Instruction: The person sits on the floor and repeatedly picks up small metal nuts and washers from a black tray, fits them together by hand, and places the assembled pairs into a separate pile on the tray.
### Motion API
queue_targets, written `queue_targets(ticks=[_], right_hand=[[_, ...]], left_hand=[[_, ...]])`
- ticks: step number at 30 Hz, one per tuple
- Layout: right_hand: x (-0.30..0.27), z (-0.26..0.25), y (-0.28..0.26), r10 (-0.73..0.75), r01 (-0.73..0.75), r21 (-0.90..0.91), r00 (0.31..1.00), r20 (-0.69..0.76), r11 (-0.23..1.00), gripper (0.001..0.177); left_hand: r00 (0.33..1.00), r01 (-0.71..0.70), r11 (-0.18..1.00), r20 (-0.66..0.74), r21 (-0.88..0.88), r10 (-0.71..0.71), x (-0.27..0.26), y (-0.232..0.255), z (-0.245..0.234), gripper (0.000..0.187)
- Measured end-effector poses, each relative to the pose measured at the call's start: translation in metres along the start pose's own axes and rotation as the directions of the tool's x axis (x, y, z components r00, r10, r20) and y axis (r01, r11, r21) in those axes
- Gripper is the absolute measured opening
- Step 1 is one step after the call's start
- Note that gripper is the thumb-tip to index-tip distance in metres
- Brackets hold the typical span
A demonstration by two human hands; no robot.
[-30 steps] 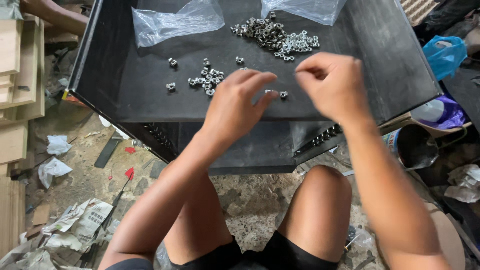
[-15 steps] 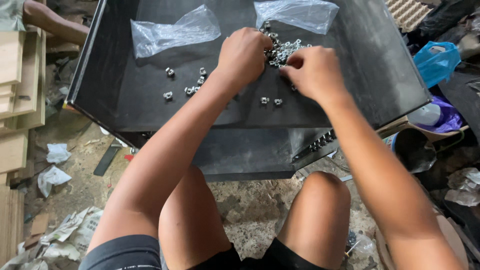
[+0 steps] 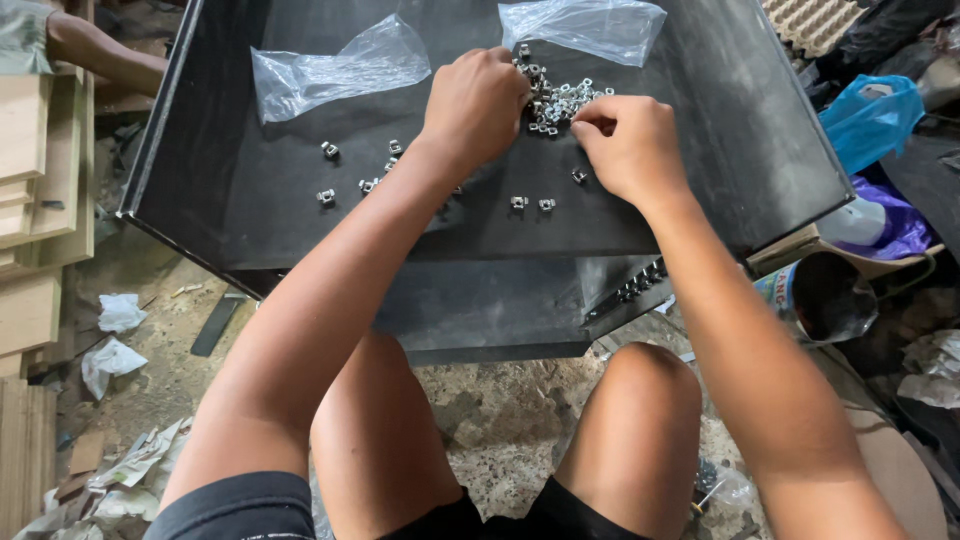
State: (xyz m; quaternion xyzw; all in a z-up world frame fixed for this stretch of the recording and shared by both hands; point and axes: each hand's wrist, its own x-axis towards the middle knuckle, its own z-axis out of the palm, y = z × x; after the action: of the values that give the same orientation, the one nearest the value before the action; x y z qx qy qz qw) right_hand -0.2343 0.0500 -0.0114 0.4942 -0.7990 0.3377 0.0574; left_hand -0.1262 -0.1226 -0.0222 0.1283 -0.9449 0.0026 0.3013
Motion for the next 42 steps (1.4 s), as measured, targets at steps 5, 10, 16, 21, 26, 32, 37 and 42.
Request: queue_targets(ticks=[5, 10, 16, 21, 26, 32, 37, 42], right_hand=[[-0.003, 0.002, 0.013, 0.027, -0.019, 0.12, 0.998, -0.064, 0.993, 0.008], [-0.005, 0.004, 0.01, 0.049, -0.039, 0.133, 0.996, -0.074, 0.99, 0.007], [-0.008, 0.003, 0.007, 0.056, -0.046, 0.131, 0.996, -0.074, 0.99, 0.008], [-0.008, 0.004, 0.008, 0.015, -0.005, 0.106, 0.996, -0.088, 0.994, 0.008], [-0.01, 0.002, 0.005, 0.02, -0.013, 0.085, 0.996, -0.082, 0.996, 0.008], [-0.01, 0.001, 0.001, -0.025, 0.031, 0.075, 0.997, -0.077, 0.997, 0.008], [-0.011, 0.002, 0.003, -0.026, 0.031, 0.08, 0.997, -0.07, 0.996, 0.009], [-0.011, 0.001, 0.005, 0.007, 0.017, 0.19, 0.992, -0.126, 0.982, 0.008]], left_hand=[[0.993, 0.007, 0.988, -0.119, -0.151, -0.026, -0.002, 0.008, -0.02, 0.016], [0.977, 0.041, 0.971, -0.194, -0.235, -0.088, -0.005, 0.004, -0.026, 0.016], [0.961, 0.235, 0.869, -0.032, -0.435, -0.276, -0.002, 0.001, -0.022, 0.016], [0.916, 0.398, 0.831, 0.112, -0.39, -0.386, -0.002, -0.013, -0.005, 0.046], [0.891, 0.445, 0.801, 0.113, -0.4, -0.439, 0.0, -0.006, -0.019, 0.022], [0.938, 0.338, 0.889, 0.031, -0.31, -0.346, -0.004, -0.008, -0.018, 0.018], [0.962, 0.27, 0.947, 0.09, -0.175, -0.258, -0.007, -0.01, -0.017, 0.026], [0.989, 0.108, 0.962, -0.073, -0.25, -0.13, -0.008, -0.007, -0.023, 0.013]])
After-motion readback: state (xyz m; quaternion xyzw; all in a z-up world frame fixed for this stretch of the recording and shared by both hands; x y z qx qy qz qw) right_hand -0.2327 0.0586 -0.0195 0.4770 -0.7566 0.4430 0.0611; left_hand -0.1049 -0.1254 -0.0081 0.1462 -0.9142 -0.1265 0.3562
